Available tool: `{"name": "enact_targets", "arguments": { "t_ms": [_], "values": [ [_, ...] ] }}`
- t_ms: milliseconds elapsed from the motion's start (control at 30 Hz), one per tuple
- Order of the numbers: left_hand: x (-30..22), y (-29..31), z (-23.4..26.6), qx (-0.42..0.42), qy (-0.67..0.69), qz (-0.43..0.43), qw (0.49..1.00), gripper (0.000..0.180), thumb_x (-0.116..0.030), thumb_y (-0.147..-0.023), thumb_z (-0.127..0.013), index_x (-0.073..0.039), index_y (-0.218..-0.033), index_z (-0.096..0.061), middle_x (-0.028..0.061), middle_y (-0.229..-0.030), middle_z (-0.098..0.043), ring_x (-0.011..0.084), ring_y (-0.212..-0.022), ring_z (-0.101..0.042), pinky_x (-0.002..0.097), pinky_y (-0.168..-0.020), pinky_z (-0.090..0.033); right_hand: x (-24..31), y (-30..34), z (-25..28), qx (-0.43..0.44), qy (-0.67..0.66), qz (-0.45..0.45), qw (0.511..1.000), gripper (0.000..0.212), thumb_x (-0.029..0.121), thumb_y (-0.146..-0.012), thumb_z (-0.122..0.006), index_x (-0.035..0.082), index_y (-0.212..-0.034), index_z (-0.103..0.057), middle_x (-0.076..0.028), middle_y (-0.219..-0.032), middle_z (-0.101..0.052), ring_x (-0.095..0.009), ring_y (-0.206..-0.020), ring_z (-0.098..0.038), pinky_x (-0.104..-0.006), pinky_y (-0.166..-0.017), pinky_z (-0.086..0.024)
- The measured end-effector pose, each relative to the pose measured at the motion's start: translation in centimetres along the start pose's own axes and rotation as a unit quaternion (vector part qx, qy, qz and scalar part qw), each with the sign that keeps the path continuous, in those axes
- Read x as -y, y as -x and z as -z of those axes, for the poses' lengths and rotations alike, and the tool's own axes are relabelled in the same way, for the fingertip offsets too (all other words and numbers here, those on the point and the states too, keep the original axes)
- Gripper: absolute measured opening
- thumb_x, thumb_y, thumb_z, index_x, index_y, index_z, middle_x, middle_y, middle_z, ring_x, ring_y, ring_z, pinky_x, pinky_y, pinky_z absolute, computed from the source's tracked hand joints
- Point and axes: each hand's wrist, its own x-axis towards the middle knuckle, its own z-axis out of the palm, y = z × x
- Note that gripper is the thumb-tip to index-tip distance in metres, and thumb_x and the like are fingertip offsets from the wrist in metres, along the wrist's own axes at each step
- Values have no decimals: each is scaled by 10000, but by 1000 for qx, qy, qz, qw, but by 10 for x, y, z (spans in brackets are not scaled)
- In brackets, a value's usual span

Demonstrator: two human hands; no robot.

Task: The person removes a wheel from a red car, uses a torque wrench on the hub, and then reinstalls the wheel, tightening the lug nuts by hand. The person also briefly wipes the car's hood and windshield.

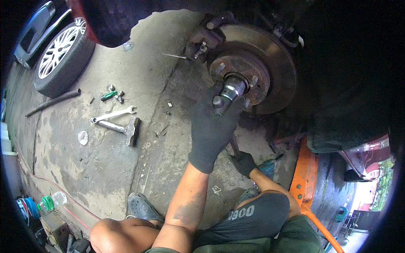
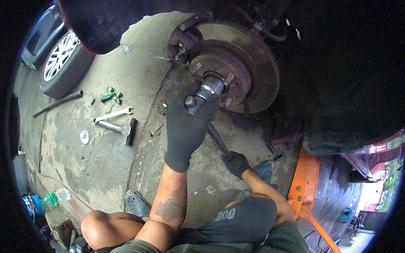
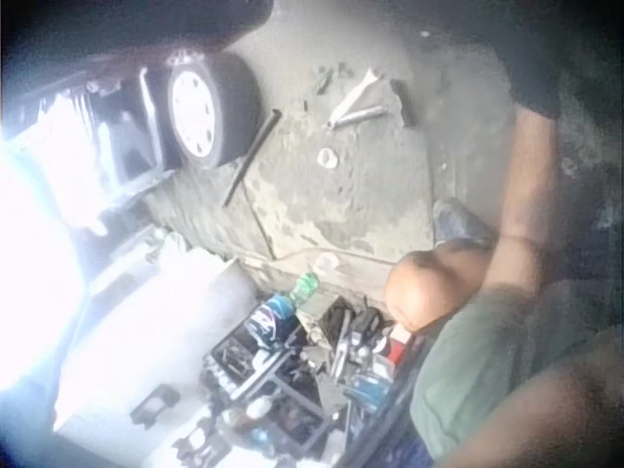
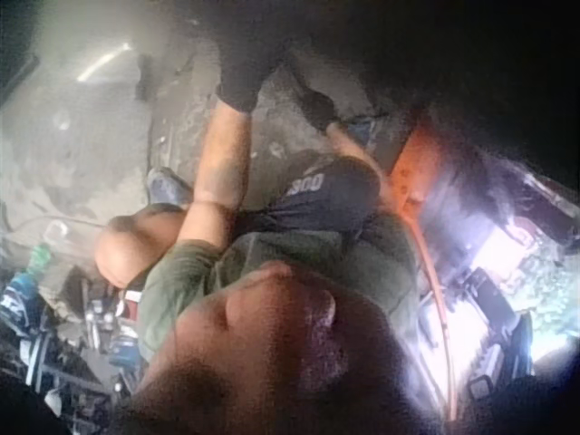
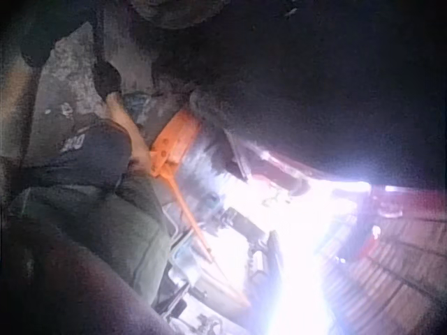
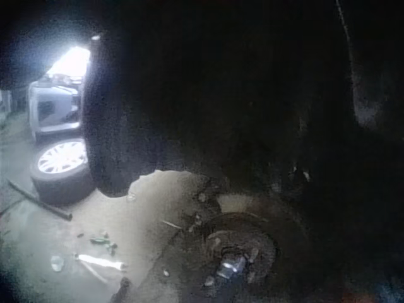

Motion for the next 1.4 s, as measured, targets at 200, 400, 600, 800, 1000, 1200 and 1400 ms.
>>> {"name": "enact_targets", "arguments": {
  "t_ms": [200, 400, 600, 800, 1000, 1200, 1400],
  "values": [
    [0, 18, 14, -24, 145, 66, 987, 321, -205, -842, -669, 45, -1038, -622, 104, -757, -659, 132, -619, -624, 269, -565, -475, 10, 88, 121, 122, 171, -21, 977, 432, 474, -879, -524, 73, -946, -670, -207, -864, -656, -393, -826, -630, -477, -744, -489],
    [19, -3, -1, 71, 374, 157, 911, 271, -211, -867, -639, 58, -905, -641, 87, -640, -633, 141, -556, -620, 267, -537, -477, 121, 157, 274, 94, 187, -245, 947, 434, 509, -812, -631, 78, -843, -665, -172, -736, -651, -374, -712, -643, -449, -657, -498],
    [10, -8, -4, 62, 444, 198, 872, 259, -214, -875, -632, 42, -912, -626, 87, -658, -637, 164, -572, -639, 282, -517, -494, 153, 154, 331, 116, 253, -150, 949, 313, 381, -804, -664, 72, -756, -679, -146, -618, -617, -357, -570, -612, -420, -550, -488],
    [6, -6, -16, 42, 371, 160, 914, 260, -182, -852, -656, 51, -961, -619, 104, -727, -644, 156, -592, -642, 269, -524, -489, 68, 139, 283, 69, 210, -27, 975, 236, 295, -791, -665, 65, -740, -669, -125, -663, -648, -309, -569, -640, -412, -535, -508],
    [4, -3, -1, -10, 211, 176, 961, 406, -176, -799, -720, 87, -1076, -581, 147, -795, -662, 169, -651, -667, 280, -560, -502, -4, 135, 216, 122, 158, -4, 980, 231, 304, -772, -666, 87, -697, -645, -119, -601, -596, -327, -505, -582, -447, -495, -444],
    [17, -3, -16, -44, -28, -61, 997, 407, -146, -780, -736, 57, -1105, -599, 140, -801, -658, 160, -640, -655, 270, -577, -512, -50, 66, 27, -22, 52, 26, 998, 191, 242, -785, -620, 55, -751, -632, -147, -634, -598, -339, -555, -592, -455, -529, -460],
    [-2, 1, -6, -27, 19, 67, 997, 459, -217, -752, -751, 42, -1100, -602, 154, -854, -666, 205, -776, -646, 318, -683, -503, -8, 40, 10, -134, 14, 86, 987, 200, 230, -805, -605, 51, -718, -613, -173, -624, -583, -313, -569, -589, -448, -578, -474]
  ]
}}
